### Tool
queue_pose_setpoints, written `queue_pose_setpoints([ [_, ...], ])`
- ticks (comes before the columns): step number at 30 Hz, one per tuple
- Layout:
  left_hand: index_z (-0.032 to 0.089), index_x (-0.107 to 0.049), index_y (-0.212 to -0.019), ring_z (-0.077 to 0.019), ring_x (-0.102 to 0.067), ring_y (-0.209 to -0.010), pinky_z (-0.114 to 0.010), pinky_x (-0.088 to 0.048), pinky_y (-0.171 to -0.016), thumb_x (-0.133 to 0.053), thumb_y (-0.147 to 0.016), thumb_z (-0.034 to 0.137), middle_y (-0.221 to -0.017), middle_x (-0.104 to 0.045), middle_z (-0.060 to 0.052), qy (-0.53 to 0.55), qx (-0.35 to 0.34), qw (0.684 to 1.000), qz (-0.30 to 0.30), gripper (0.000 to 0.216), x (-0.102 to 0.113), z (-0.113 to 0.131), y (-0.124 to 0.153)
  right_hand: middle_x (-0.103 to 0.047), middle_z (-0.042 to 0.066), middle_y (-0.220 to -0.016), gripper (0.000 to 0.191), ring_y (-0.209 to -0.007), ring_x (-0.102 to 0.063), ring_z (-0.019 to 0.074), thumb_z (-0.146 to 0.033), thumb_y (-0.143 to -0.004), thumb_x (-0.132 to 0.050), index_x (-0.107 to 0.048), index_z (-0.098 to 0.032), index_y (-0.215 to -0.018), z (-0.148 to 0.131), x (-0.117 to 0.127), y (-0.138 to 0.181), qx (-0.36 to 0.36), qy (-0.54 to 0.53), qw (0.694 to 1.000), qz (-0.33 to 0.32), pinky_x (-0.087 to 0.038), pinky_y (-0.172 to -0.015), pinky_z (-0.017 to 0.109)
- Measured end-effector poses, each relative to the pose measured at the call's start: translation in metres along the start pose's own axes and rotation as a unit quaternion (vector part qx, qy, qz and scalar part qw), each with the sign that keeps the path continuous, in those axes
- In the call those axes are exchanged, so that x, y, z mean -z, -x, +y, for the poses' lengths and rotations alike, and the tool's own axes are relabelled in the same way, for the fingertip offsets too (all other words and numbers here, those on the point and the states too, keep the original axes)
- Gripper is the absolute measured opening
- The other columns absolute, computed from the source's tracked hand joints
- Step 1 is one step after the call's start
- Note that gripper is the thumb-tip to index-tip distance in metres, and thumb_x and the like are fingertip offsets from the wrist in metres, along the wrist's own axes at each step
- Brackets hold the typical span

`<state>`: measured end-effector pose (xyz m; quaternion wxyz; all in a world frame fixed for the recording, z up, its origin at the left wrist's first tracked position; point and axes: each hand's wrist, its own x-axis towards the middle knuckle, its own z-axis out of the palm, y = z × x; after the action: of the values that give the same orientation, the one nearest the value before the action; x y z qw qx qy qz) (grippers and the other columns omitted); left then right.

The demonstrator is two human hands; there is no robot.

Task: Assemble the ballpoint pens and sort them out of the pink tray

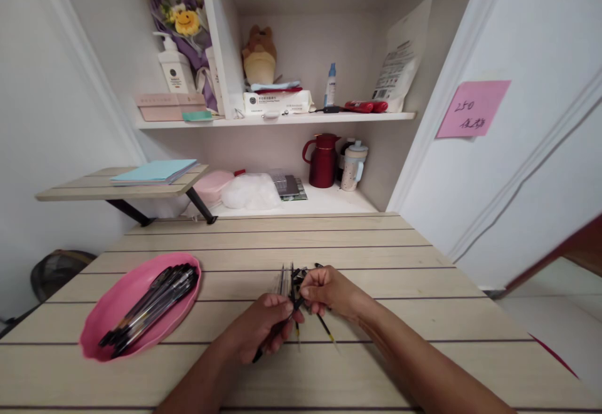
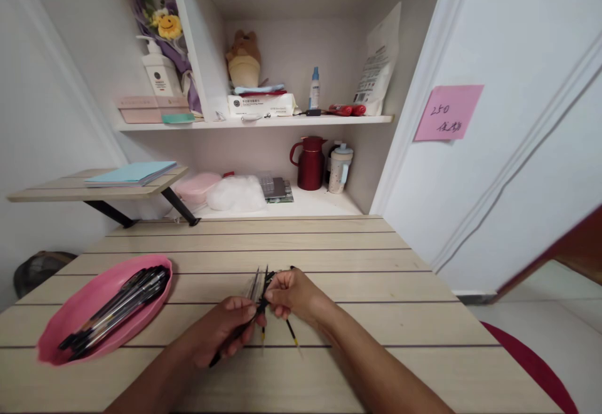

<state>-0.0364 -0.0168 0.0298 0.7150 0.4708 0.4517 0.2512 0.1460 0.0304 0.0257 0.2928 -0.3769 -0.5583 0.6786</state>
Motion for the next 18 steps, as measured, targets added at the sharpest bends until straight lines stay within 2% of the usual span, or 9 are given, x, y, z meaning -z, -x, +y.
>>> queue_pose_setpoints([
  [3, 0.011, -0.058, -0.078, -0.002, -0.03, -0.027, -0.016, -0.016, -0.028, -0.047, -0.073, 0.048, -0.046, -0.047, 0.005, 0.025, 0.012, 0.999, -0.041, 0.039, 0.005, 0.001, 0.002, -0.057, -0.002, -0.05, 0.022, -0.044, -0.052, 0.0079, -0.027, -0.056, -0.07, -0.058, -0.012, -0.068, -0.006, 0.008, 0.001, 0.031, -0.016, 0.999, 0.009, -0.041, -0.043, 0.02],
  [6, 0.011, -0.059, -0.077, -0.002, -0.03, -0.027, -0.017, -0.014, -0.027, -0.047, -0.072, 0.047, -0.046, -0.047, 0.005, 0.033, 0.016, 0.998, -0.049, 0.039, 0.007, 0.001, 0.002, -0.058, -0.002, -0.054, 0.021, -0.049, -0.054, 0.0087, -0.021, -0.054, -0.071, -0.058, -0.013, -0.068, -0.013, 0.018, 0.004, 0.042, -0.039, 0.998, 0.017, -0.043, -0.047, 0.021],
  [10, 0.011, -0.058, -0.079, -0.0022, -0.034, -0.028, -0.016, -0.017, -0.028, -0.049, -0.072, 0.046, -0.049, -0.05, 0.004, 0.012, 0.018, 0.999, -0.036, 0.037, 0.007, 0.0, 0.002, -0.057, -0.003, -0.054, 0.02, -0.05, -0.054, 0.0092, -0.019, -0.054, -0.07, -0.058, -0.013, -0.069, -0.015, 0.032, 0.003, 0.024, -0.035, 0.999, 0.017, -0.041, -0.046, 0.021],
  [14, 0.013, -0.056, -0.084, -0.0033, -0.041, -0.031, -0.015, -0.02, -0.03, -0.049, -0.071, 0.045, -0.051, -0.053, 0.004, -0.015, 0.016, 1.0, 0.0, 0.035, 0.013, 0.001, 0.003, -0.056, -0.003, -0.055, 0.021, -0.049, -0.052, 0.0076, -0.022, -0.056, -0.069, -0.056, -0.014, -0.07, -0.009, 0.049, -0.003, 0.031, -0.044, 0.995, 0.088, -0.039, -0.045, 0.019],
  [18, 0.016, -0.053, -0.085, -0.0051, -0.049, -0.035, -0.014, -0.024, -0.031, -0.052, -0.068, 0.043, -0.054, -0.055, 0.004, -0.037, 0.022, 0.998, 0.041, 0.031, 0.023, -0.003, -0.001, -0.052, -0.004, -0.049, 0.016, -0.042, -0.045, 0.0053, -0.026, -0.062, -0.062, -0.052, -0.014, -0.067, -0.001, 0.061, -0.009, 0.012, 0.018, 0.989, 0.145, -0.033, -0.04, 0.017],
])
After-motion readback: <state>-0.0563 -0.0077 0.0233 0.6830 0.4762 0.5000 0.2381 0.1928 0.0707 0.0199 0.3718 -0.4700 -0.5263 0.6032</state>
